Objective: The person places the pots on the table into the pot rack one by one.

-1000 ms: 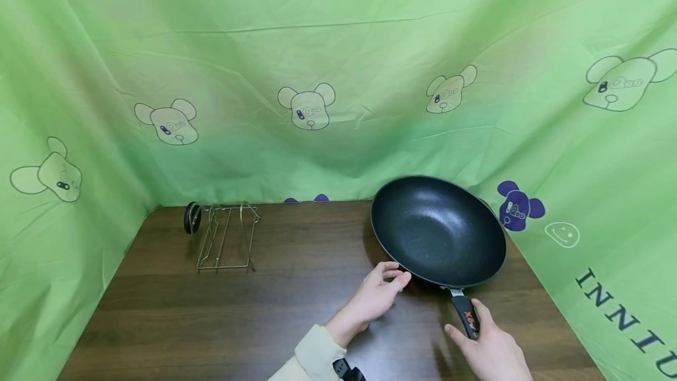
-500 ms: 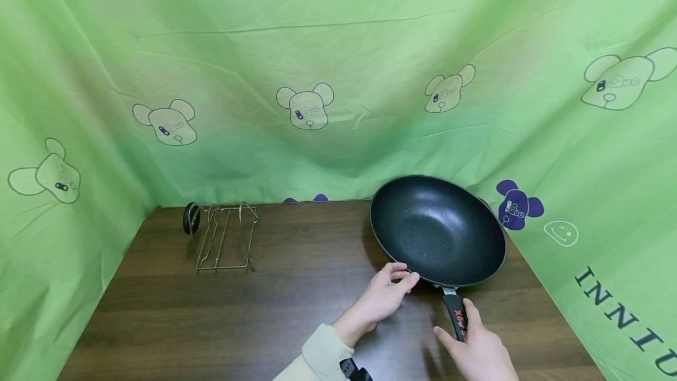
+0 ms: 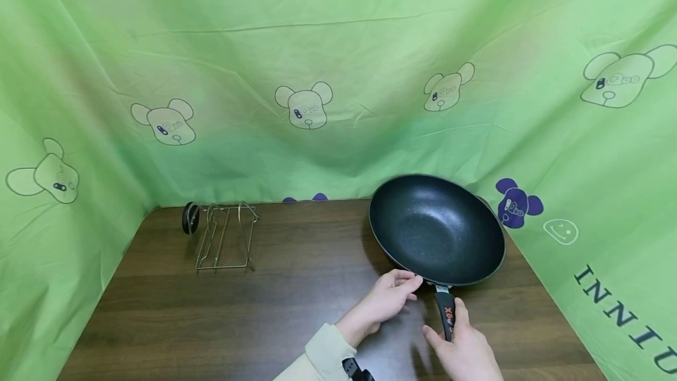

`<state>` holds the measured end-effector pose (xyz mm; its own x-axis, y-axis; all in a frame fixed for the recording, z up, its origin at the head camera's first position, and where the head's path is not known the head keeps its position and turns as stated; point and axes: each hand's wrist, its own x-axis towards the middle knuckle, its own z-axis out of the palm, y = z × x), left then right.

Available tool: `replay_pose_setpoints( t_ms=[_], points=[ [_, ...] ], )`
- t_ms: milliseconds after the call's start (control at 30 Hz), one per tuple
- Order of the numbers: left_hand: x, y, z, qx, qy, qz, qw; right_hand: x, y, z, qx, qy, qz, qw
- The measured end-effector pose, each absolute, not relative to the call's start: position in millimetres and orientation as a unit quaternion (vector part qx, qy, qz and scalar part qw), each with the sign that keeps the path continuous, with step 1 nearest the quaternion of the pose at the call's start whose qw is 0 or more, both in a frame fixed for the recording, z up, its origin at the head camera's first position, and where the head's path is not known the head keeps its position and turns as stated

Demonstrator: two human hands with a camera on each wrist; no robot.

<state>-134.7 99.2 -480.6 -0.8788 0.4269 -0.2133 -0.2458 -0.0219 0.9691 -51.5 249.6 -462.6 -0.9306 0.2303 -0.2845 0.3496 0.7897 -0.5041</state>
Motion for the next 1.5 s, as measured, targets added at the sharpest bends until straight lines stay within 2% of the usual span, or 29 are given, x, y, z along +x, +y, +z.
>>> replay_pose_setpoints(
  t_ms=[167, 633, 1500],
  points=[
    [-133.6, 104.2, -481.3, 0.058, 0.639, 0.718, 0.269, -50.8, 242.3, -463.5, 0.153, 0.937, -0.297, 0.101],
    [-134.4, 111.8, -482.8, 0.044, 0.622, 0.723, 0.298, -49.3, 227.3, -463.8, 0.158, 0.928, -0.322, 0.097],
    [-129.8, 119.9, -488.0, 0.049, 0.617, 0.714, 0.329, -40.0, 214.7, -467.8, 0.163, 0.923, -0.346, 0.05]
  ],
)
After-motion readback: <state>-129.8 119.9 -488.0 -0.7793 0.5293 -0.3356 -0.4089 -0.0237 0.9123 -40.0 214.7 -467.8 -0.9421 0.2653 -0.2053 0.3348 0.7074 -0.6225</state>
